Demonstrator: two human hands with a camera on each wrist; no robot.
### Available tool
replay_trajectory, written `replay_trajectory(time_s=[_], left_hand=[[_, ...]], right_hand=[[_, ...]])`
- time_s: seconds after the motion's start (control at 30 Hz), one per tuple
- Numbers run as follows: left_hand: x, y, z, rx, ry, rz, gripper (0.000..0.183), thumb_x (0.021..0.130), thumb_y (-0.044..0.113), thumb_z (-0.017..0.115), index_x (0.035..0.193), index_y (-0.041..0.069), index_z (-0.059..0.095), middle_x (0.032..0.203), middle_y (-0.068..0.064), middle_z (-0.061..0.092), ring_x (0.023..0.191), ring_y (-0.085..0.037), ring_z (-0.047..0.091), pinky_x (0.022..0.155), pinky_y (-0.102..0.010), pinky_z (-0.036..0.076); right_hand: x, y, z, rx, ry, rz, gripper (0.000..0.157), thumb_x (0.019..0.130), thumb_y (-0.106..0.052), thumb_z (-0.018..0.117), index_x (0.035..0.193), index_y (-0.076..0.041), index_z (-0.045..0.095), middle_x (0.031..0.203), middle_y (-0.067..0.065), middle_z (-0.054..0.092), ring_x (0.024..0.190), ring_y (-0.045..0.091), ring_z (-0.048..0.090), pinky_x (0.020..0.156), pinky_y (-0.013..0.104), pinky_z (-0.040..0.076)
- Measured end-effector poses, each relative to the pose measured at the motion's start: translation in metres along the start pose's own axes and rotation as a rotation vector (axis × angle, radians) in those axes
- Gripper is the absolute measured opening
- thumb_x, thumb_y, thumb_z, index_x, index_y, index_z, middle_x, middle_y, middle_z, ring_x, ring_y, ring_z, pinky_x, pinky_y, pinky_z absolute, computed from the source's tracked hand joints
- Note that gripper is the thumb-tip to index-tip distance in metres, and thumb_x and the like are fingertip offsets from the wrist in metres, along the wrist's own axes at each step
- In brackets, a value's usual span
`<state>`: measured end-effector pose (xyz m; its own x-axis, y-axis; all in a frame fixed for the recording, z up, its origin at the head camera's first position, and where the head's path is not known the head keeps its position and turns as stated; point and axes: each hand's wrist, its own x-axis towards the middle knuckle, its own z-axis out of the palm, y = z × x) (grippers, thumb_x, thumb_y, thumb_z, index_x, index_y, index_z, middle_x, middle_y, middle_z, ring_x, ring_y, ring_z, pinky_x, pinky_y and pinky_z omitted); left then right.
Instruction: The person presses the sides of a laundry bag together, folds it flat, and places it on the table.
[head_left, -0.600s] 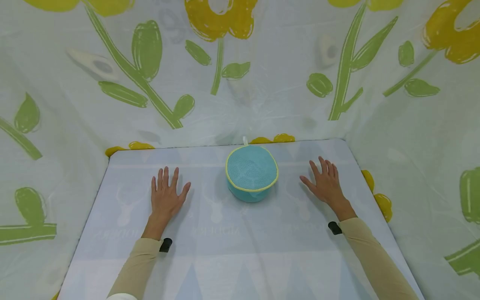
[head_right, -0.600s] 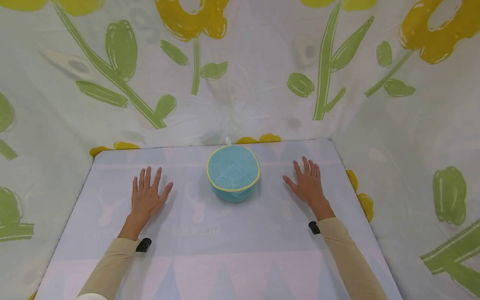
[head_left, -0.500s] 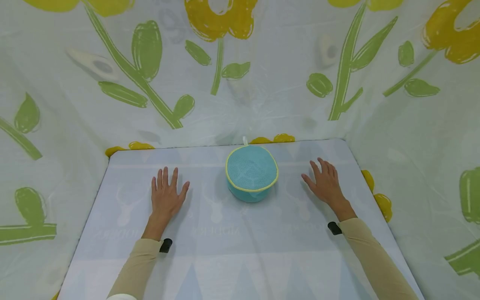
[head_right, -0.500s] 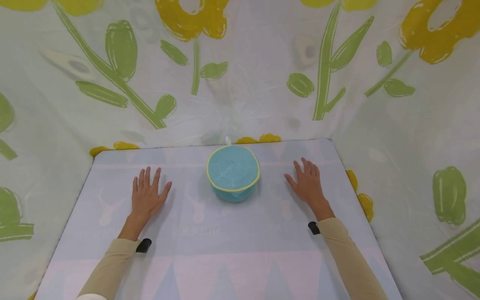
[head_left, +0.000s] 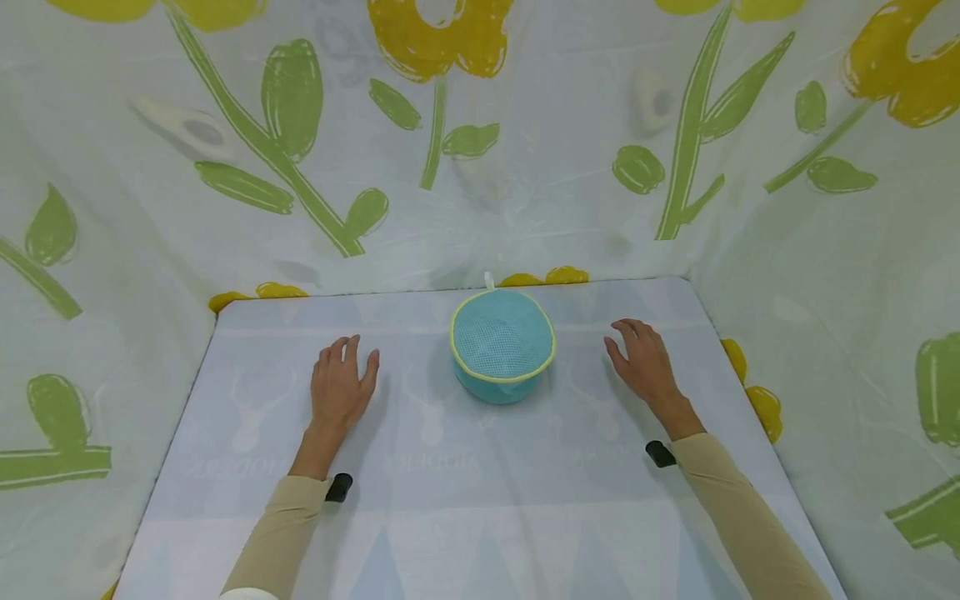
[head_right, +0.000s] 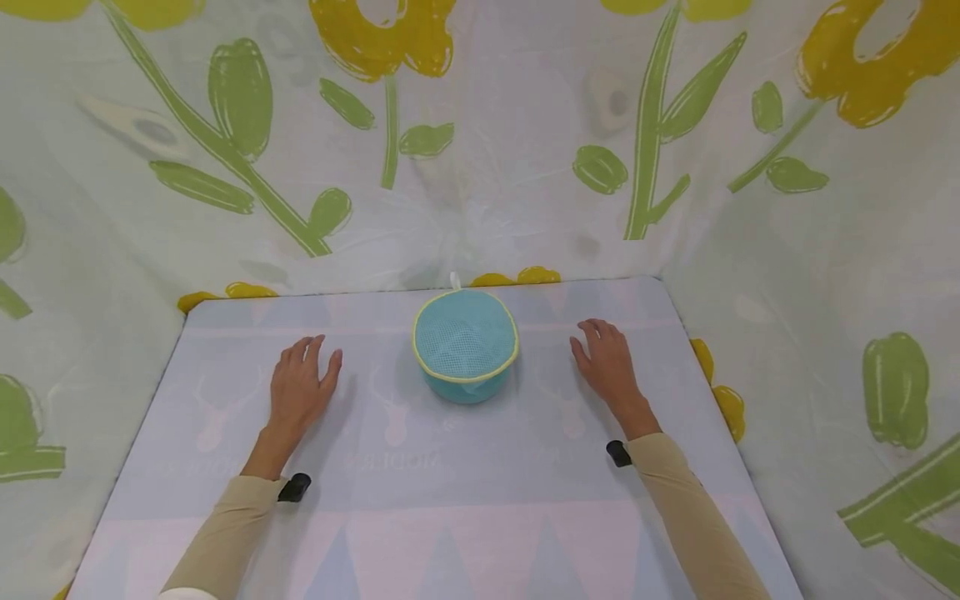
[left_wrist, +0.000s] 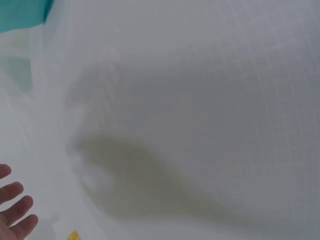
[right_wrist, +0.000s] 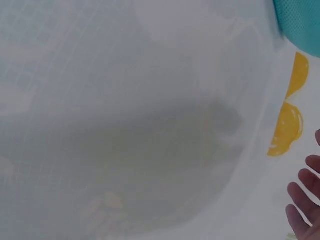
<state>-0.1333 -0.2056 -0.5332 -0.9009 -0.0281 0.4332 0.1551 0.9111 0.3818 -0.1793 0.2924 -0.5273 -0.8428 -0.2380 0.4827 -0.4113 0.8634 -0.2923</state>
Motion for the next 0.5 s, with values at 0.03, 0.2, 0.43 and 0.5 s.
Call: replay_trajectory(time_s=[0.03,0.2,0.43,0.5], left_hand=[[0.0,0.002,0.0,-0.007,0.011,0.006,0.048,0.103,0.029,0.061,0.128,-0.012,0.061,0.124,-0.032,0.06,0.112,-0.052,0.056,0.09,-0.063,0.048],[0.003,0.012,0.0,-0.032,0.049,0.026,0.044,0.102,0.028,0.062,0.123,-0.01,0.064,0.12,-0.031,0.063,0.107,-0.051,0.059,0.088,-0.061,0.049],[0.006,0.022,0.002,-0.076,0.105,0.051,0.041,0.101,0.027,0.063,0.12,-0.009,0.066,0.115,-0.03,0.066,0.104,-0.05,0.061,0.085,-0.06,0.051],[0.007,0.025,0.004,-0.089,0.114,0.057,0.04,0.101,0.027,0.063,0.12,-0.009,0.067,0.114,-0.029,0.067,0.103,-0.049,0.062,0.084,-0.059,0.052]], right_hand=[[0.001,-0.001,0.0,0.007,0.003,-0.002,0.027,0.095,-0.007,0.072,0.115,0.009,0.066,0.115,0.028,0.064,0.108,0.046,0.06,0.093,0.062,0.048],[0.005,-0.009,0.0,0.036,0.004,0.001,0.025,0.096,-0.007,0.072,0.114,0.009,0.067,0.114,0.027,0.066,0.106,0.045,0.061,0.092,0.061,0.049],[0.01,-0.019,-0.001,0.053,-0.017,0.036,0.025,0.097,-0.008,0.07,0.116,0.008,0.067,0.115,0.026,0.066,0.107,0.043,0.061,0.092,0.059,0.051],[0.011,-0.022,-0.001,0.054,-0.023,0.041,0.025,0.098,-0.009,0.07,0.117,0.007,0.066,0.116,0.025,0.066,0.108,0.043,0.062,0.093,0.058,0.051]])
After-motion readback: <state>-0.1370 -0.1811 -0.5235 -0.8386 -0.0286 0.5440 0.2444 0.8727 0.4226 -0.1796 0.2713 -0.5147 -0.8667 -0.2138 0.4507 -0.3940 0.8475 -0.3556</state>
